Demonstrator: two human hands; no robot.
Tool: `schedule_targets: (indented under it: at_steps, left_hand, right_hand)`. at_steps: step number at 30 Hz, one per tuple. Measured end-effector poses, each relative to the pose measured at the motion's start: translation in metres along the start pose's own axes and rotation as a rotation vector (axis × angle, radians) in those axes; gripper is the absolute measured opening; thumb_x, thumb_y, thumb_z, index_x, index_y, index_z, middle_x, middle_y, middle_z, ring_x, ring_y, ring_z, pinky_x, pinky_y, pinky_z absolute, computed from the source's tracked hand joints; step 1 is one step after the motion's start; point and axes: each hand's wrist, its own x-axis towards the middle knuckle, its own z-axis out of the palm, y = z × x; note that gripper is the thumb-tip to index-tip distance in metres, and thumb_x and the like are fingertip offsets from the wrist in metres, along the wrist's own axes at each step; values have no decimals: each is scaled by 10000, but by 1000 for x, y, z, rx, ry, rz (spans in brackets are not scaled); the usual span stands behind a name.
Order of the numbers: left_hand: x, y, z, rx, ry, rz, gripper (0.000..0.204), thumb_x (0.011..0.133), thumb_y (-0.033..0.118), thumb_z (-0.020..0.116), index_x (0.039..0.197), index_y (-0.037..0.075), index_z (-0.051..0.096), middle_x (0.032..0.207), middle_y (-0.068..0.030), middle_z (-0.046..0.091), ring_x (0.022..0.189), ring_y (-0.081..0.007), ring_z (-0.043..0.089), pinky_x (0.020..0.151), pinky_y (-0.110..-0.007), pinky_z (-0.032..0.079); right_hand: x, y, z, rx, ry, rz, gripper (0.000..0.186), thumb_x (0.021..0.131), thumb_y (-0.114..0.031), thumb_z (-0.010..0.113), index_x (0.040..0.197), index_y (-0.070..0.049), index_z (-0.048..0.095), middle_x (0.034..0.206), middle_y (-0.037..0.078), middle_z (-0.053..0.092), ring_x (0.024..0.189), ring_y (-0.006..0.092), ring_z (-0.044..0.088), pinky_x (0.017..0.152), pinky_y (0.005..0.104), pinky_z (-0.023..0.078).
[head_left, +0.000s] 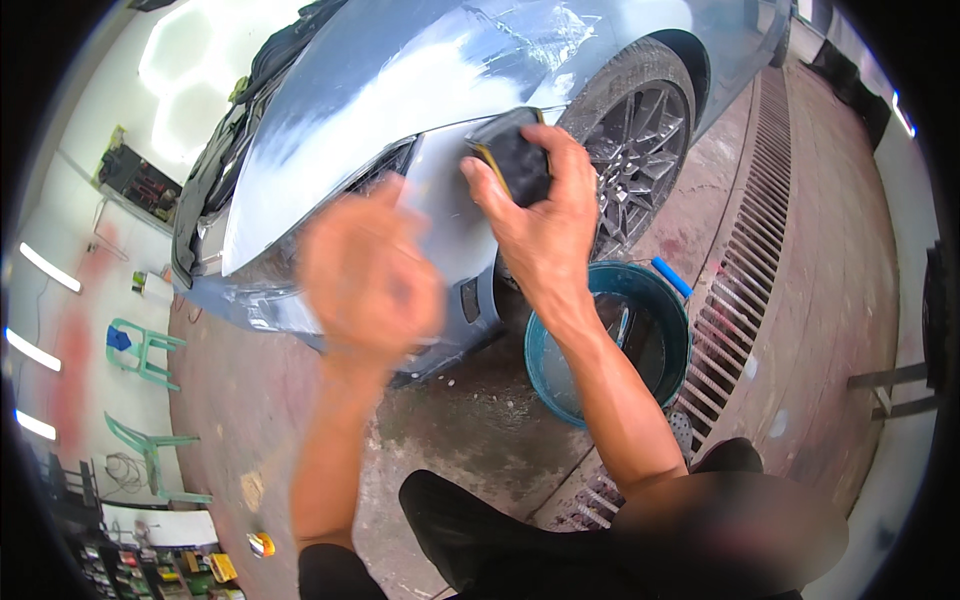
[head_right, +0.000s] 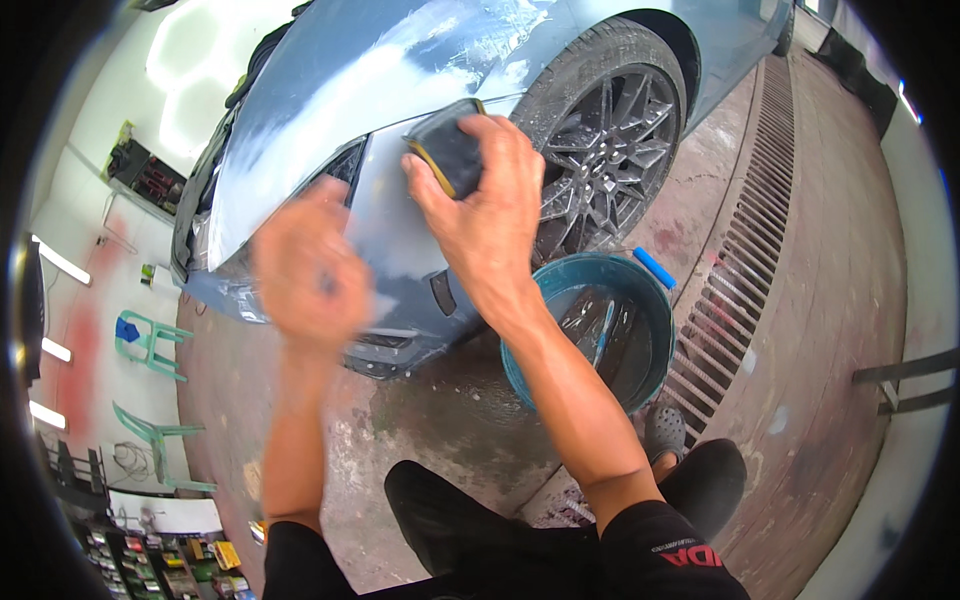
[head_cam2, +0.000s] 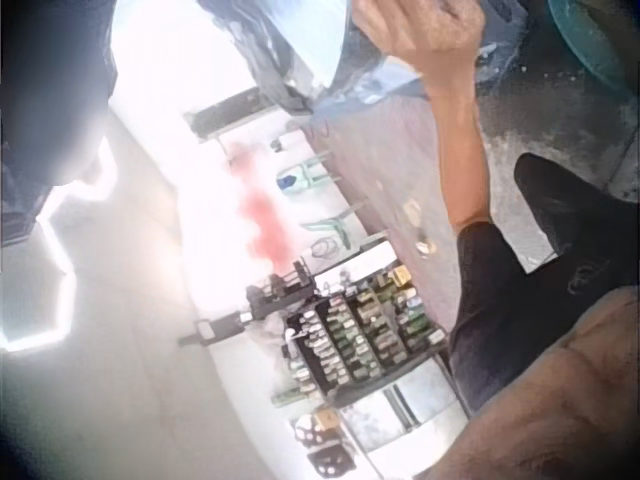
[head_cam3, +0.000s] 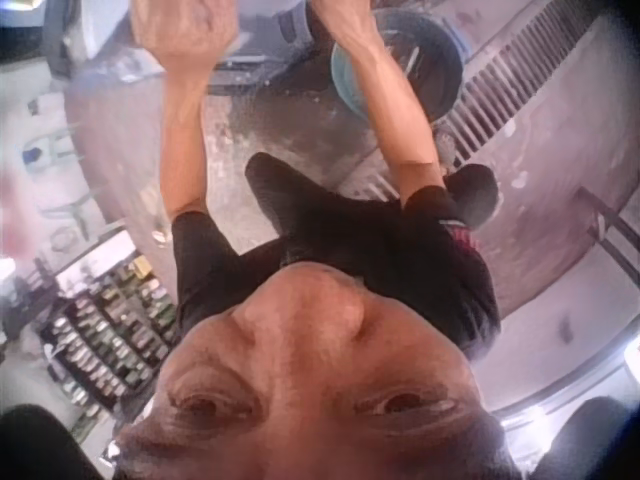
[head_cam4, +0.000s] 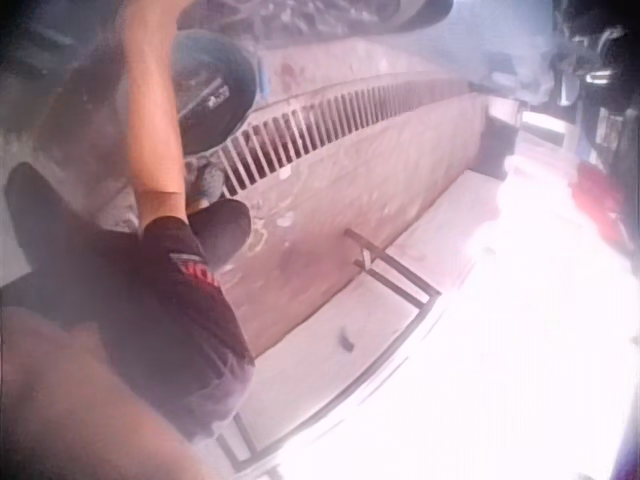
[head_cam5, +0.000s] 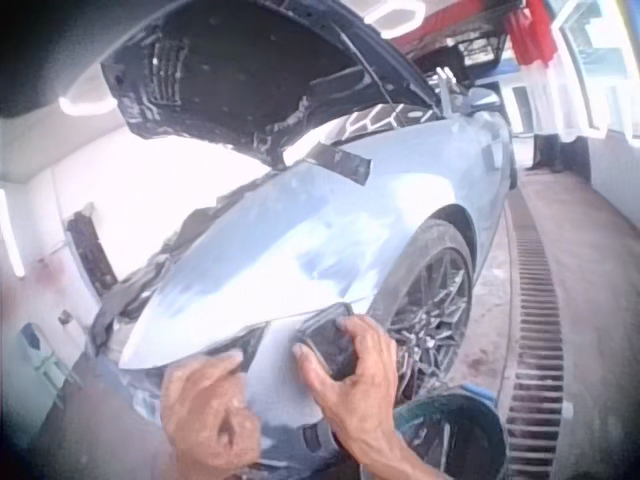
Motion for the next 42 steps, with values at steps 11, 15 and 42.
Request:
schedule_targets:
  at_steps: [11,15,42]
  left_hand:
    - [73,-172,-8,309,-118,-132,513,1095,450,713,1436,68,724,1494,-174,711,1404,-394,586,1216,-523,434]
    - [68,-175,-5,243,-153,-146,516,1105,475,690,1416,67,739,1498,-161,711,1402,-396,578,1224,-535,423]
    - [66,-173,-6,241,-179,-247,564,1121,526,671,1453,75,737,1529,-161,696,1500,-390,510,1241,-535,438]
  right_hand:
    - [-3,-7,59,-110,116,-122,610,903,-319,955,1420,-83,732,1489,246,626,1339,425,582,1143,549,478]
    - [7,6,60,-126,169,-149,563,906,-255,906,1406,-88,708,1505,224,597,1265,429,585,1064,566,478]
    - [0,0,60,-117,118,-192,578,819,-244,918,1353,-115,737,1446,186,635,1230,436,588,1009,562,490]
